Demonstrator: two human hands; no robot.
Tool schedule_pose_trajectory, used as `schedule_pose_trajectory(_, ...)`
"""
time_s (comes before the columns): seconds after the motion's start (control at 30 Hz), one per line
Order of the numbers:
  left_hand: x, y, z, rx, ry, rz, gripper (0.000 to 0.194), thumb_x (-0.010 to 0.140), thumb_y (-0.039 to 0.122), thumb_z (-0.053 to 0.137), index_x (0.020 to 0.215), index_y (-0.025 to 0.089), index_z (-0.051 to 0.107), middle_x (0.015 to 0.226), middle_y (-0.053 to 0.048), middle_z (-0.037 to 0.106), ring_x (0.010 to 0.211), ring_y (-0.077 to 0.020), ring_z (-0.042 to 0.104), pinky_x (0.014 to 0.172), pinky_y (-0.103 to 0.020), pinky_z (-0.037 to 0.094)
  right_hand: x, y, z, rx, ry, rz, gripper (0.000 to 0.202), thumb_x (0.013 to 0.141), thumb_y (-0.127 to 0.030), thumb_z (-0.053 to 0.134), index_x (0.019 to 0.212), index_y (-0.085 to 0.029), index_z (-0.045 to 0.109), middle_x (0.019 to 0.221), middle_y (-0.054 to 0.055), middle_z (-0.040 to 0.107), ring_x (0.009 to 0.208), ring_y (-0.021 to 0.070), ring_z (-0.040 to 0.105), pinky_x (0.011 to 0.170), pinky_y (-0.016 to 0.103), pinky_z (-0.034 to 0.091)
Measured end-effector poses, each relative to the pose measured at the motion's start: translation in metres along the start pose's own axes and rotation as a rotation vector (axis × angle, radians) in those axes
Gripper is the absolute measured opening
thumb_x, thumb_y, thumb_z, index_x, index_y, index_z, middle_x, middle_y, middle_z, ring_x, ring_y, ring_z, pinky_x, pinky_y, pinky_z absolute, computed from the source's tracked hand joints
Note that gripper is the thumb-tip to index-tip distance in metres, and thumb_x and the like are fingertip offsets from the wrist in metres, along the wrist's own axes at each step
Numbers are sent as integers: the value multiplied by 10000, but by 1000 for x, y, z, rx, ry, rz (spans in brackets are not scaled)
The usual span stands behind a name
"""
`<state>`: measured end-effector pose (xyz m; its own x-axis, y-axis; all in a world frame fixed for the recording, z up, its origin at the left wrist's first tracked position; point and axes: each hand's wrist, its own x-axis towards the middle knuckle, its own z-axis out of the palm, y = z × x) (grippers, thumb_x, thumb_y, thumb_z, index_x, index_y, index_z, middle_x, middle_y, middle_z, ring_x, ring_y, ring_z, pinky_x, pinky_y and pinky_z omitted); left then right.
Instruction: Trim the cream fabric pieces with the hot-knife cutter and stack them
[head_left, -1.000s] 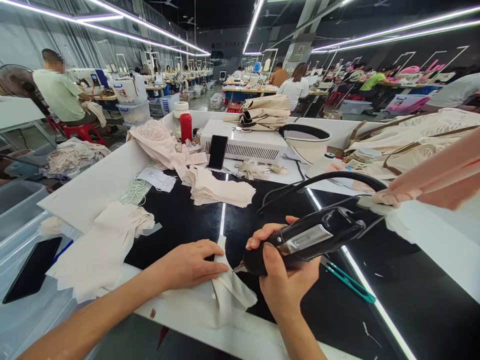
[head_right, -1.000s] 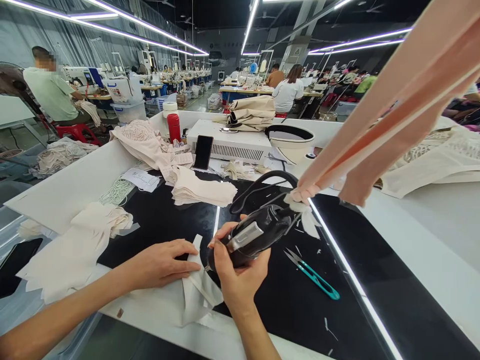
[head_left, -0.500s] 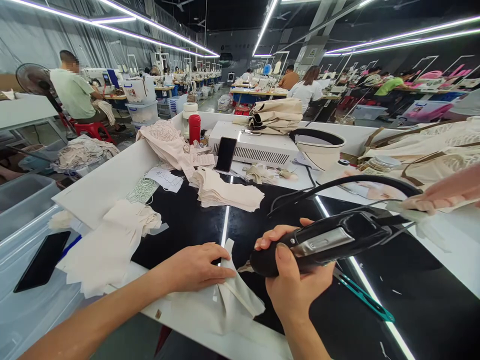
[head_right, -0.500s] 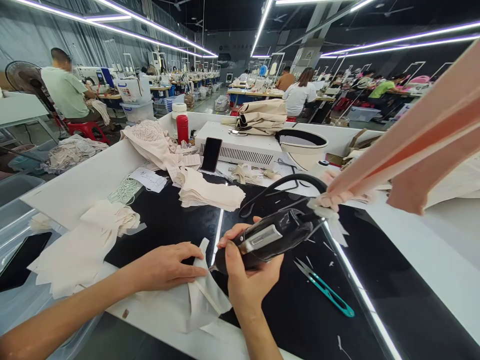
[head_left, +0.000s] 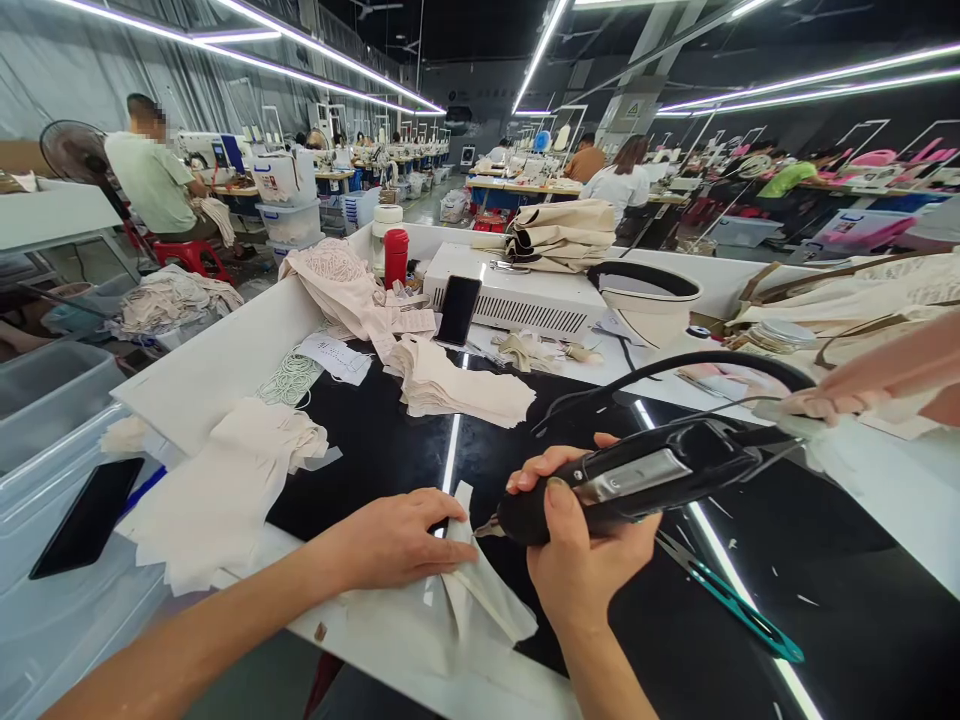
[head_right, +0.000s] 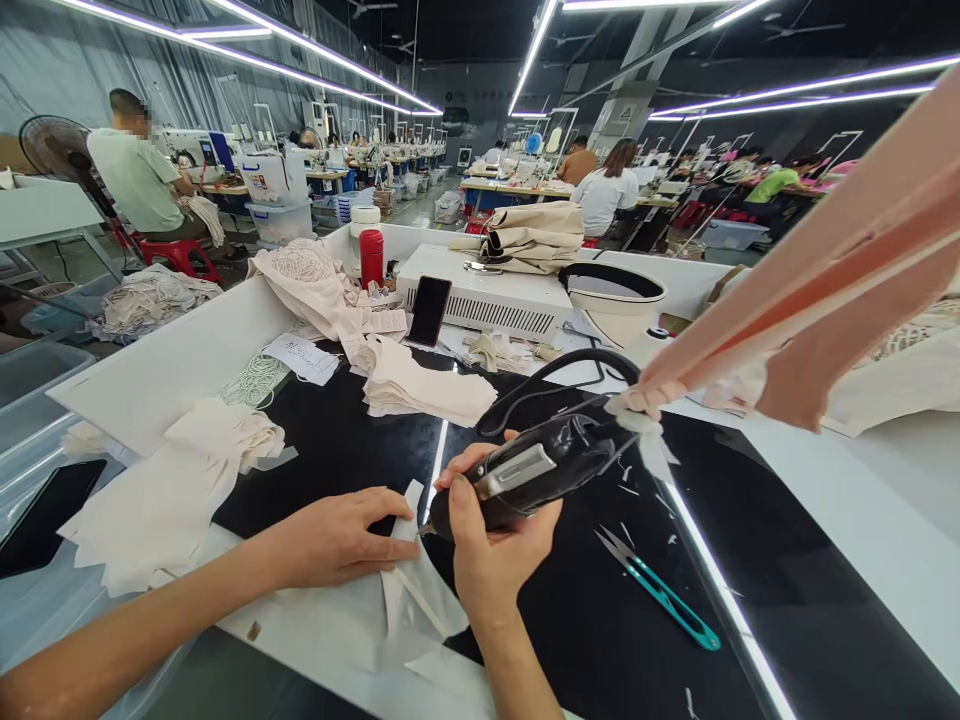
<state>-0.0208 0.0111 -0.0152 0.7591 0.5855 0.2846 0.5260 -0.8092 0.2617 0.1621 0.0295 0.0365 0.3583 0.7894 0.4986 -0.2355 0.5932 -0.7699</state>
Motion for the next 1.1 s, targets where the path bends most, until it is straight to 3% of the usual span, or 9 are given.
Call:
schedule_pose_trajectory(0.77, 0, 0, 3, 19, 5, -30, 257, 1042, 316, 574, 1280, 306, 668, 1336, -90, 591, 1198, -226, 619, 988, -329, 559, 7, 9, 6, 5, 5, -13, 403, 823, -161, 740, 1166, -282, 568, 777, -62, 671, 577, 135, 628, 599, 327, 557)
schedule_pose_trajectory(0.93, 0, 1, 2, -5, 36, 2, 260, 1042, 281, 557, 1272, 283, 678, 1308, -108, 602, 1196, -236, 629, 992, -344, 566, 6, 16, 9, 8, 48, 34, 459, 797, -174, 756, 1170, -278, 509, 785, -76, 659, 576, 111, 625, 591, 274, 556)
schedule_pose_trajectory(1.1, -8, -1, 5, -19, 83, -19, 348, 1055, 227, 450, 1315, 327, 658, 1322, -80, 626, 1157, -209, 675, 962, -306, 591, 1, 13, 14, -73, 13, 49, 310, 812, -230, 700, 1046, -256, 498, 789, -64, 647, 544, 97, 601, 539, 242, 533)
